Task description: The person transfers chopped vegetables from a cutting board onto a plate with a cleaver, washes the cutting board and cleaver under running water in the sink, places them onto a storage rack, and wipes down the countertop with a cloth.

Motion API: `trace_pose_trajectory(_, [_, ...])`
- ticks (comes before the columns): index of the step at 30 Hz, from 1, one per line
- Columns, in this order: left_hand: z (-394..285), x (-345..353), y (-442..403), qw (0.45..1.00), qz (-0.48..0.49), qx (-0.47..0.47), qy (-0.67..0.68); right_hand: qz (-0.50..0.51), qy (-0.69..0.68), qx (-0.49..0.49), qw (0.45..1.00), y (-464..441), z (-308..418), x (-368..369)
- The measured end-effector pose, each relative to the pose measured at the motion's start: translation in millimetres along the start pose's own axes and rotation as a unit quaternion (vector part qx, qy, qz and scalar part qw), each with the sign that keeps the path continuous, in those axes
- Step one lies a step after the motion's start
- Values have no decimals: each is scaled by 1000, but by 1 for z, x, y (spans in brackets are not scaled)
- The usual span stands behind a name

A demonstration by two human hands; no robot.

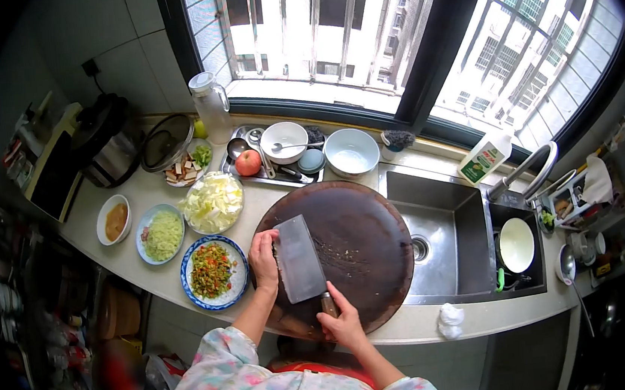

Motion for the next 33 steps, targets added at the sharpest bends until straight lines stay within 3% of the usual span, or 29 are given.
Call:
trace_pose_trajectory(4, [-1,-6,9,996,-39,-31,71,1,-38,-19,999,3,-4,26])
trace_pose_trajectory(7, [19,-15,5,969,-56,-86,224,14,-43,-34,998,5,0,35])
trace_pose_trajectory(11, [-7,-45,-1,952,-42,-71,294,40,-49,-41,997,4,16,64])
trace_pose_trajectory(13, [-23,-65,0,970,-33,-86,224,46,-56,-66,995,-4,24,83])
trace_pose_trajectory(16, [-49,-95,-4,996,46,34,75,40,-39,-145,988,-22,39,103])
trace_pose_trajectory(19, [-42,-125,-12,996,81,8,-18,48,-64,-143,986,-25,50,112])
trace_pose_trajectory(23, [-73,-157,-13,992,-73,83,-62,41,-2,-142,989,-11,57,113])
trace_pose_trajectory(24, [-58,-158,-19,989,-53,61,-123,53,-2,-127,991,-7,54,117])
trace_pose_trajectory(25, [-36,-168,-21,995,-99,-8,5,69,5,-111,991,-2,51,122])
trace_pose_trajectory(27, [4,-170,-21,941,-173,-140,256,96,12,-84,992,4,44,129])
trace_pose_trajectory(31, [28,-163,-30,920,-99,-218,311,156,-17,-31,987,15,36,145])
trace_pose_trajectory(33, [27,-147,-21,880,-61,-306,358,175,-1,-24,984,13,31,149])
Point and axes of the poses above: each hand's wrist, its own y-axis away from the middle knuckle, its own x-axis out of the palm, z = x × y, the point moved 10 cm from there along -y, towards the middle knuckle, and after that the axes turned 3 degrees about y, right-handed, at the moved point
